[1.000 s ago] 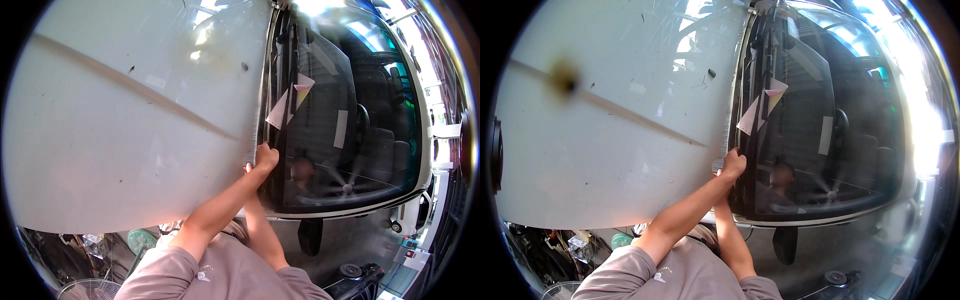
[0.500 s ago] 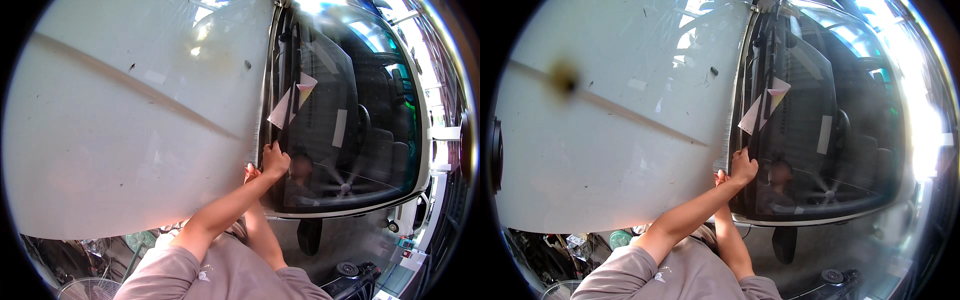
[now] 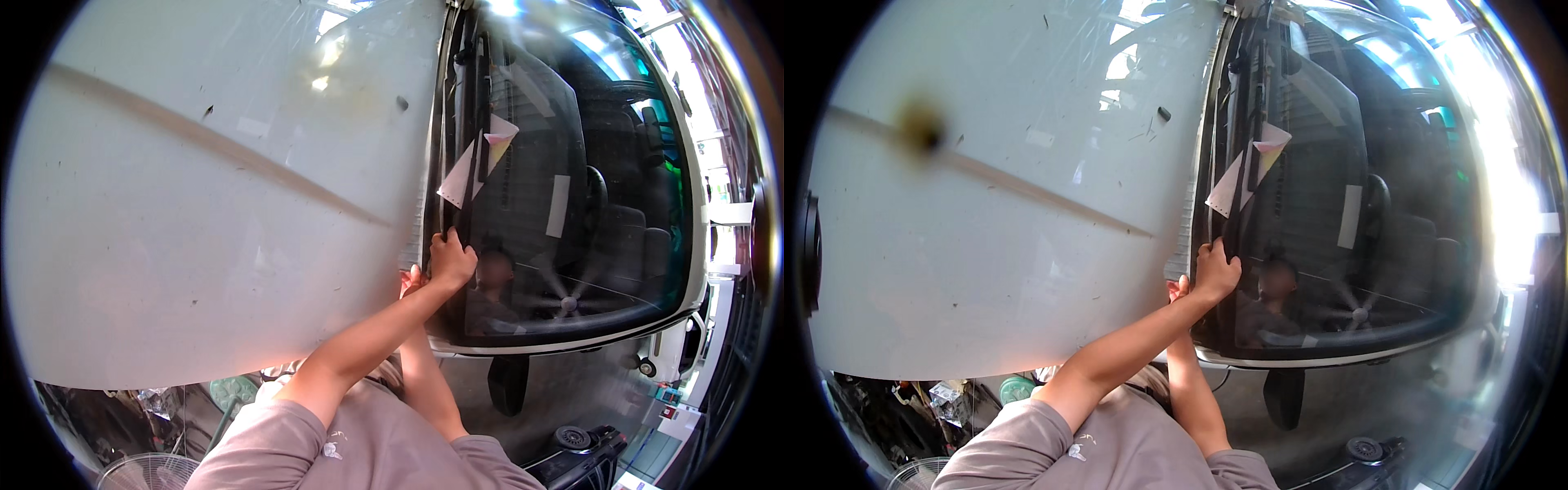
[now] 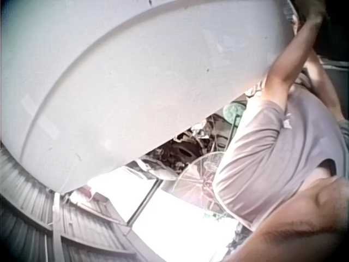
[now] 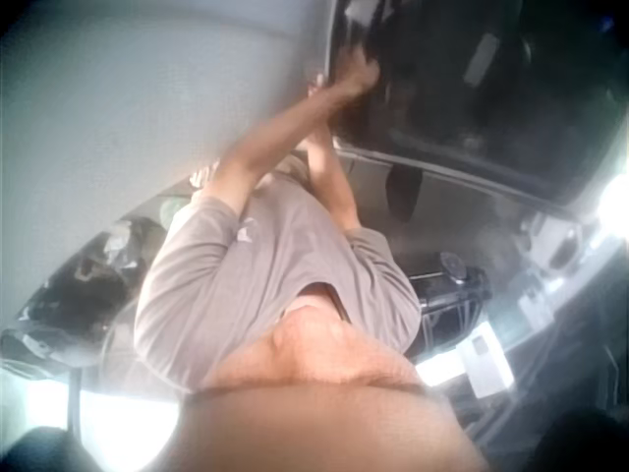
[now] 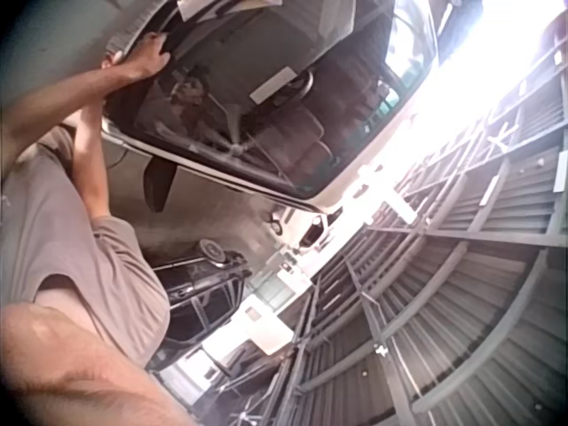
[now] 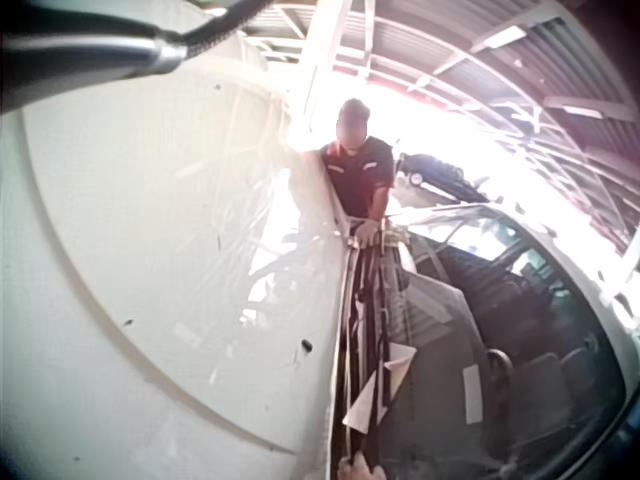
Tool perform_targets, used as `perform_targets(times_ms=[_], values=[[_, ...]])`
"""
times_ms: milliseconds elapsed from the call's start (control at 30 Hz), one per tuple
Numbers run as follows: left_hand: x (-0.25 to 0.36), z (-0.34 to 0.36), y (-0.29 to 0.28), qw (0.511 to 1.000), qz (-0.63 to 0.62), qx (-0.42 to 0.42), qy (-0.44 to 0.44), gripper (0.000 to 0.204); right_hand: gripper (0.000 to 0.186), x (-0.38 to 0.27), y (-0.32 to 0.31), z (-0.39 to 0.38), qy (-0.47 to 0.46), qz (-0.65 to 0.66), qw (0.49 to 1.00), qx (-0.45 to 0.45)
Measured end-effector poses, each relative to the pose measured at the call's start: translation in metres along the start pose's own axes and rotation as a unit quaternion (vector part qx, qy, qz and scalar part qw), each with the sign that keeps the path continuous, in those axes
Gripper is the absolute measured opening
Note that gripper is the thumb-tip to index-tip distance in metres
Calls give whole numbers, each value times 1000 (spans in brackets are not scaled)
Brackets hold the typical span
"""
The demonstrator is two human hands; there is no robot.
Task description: The person works on a car, first pressing down on a plastic trim piece near the base of the windshield and then securing a wire or cable along the inner edge of the engine bay near the fender by hand.
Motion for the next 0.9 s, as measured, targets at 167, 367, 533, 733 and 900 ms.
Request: perform_targets(times_ms=[167,367,533,733,900], values=[[0,2,1,1000,16,2,11,63,35,-1,2,13,17,27,999,-19],[2,0,-2,1000,5,-16,1,62,36,1,5,21,31,50,998,-29],[6,0,-1,1000,11,-13,0,63,36,-4,9,16,24,50,998,-30],[1,3,2,1000,3,-12,9,62,36,2,17,5,4,54,998,-21],[-6,3,-4,1000,13,26,8,62,37,18,14,-2,25,51,998,-7]])
Point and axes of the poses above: each hand's wrist, its own z-axis towards the middle knuckle, its own y-axis out of the palm, x = y × z, the point moved 9 cm from there along z, towards the middle knuckle, and after that the axes turned 11 degrees about z, right-handed, at the moved point
